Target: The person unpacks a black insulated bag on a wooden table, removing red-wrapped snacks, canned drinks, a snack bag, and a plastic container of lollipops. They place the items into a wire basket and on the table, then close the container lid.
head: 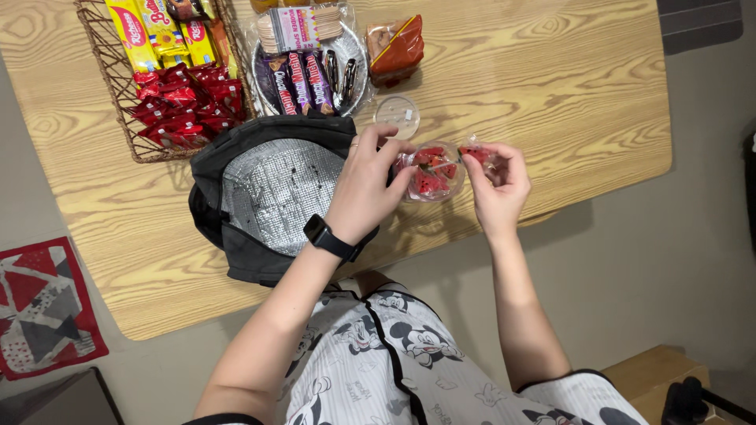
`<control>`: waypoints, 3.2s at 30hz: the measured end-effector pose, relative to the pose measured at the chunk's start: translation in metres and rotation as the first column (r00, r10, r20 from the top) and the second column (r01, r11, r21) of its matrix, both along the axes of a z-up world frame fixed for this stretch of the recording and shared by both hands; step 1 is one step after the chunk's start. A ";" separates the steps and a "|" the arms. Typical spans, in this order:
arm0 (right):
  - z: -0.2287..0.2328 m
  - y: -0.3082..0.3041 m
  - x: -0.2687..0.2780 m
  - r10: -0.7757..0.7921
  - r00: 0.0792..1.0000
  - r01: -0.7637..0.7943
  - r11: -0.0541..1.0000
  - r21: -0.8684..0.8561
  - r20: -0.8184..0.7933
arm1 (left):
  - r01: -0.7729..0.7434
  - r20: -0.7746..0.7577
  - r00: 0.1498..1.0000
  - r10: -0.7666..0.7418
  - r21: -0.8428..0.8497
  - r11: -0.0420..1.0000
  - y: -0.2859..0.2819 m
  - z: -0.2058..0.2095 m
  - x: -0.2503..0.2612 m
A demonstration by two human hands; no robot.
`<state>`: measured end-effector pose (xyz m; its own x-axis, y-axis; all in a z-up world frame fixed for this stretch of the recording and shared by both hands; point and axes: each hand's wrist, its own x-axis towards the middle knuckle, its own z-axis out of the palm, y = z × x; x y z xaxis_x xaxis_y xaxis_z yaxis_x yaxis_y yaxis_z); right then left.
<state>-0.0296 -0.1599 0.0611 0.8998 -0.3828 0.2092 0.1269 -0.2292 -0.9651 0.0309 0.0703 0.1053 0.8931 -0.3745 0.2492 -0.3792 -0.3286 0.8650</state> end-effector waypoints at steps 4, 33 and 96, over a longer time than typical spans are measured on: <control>-0.018 0.001 0.003 0.004 1.000 -0.005 0.999 -0.046 -0.014 | 0.003 0.005 1.000 -0.003 0.012 1.000 0.002 -0.002 0.000; -0.013 0.021 0.017 -0.195 0.969 0.098 0.864 -0.494 -0.149 | 0.008 -0.010 1.000 -0.008 0.046 0.999 0.009 -0.015 -0.011; -0.049 0.008 0.034 -0.049 0.906 -0.390 0.289 -0.874 -0.420 | -0.124 -0.056 0.990 0.129 0.095 0.988 0.057 -0.017 -0.019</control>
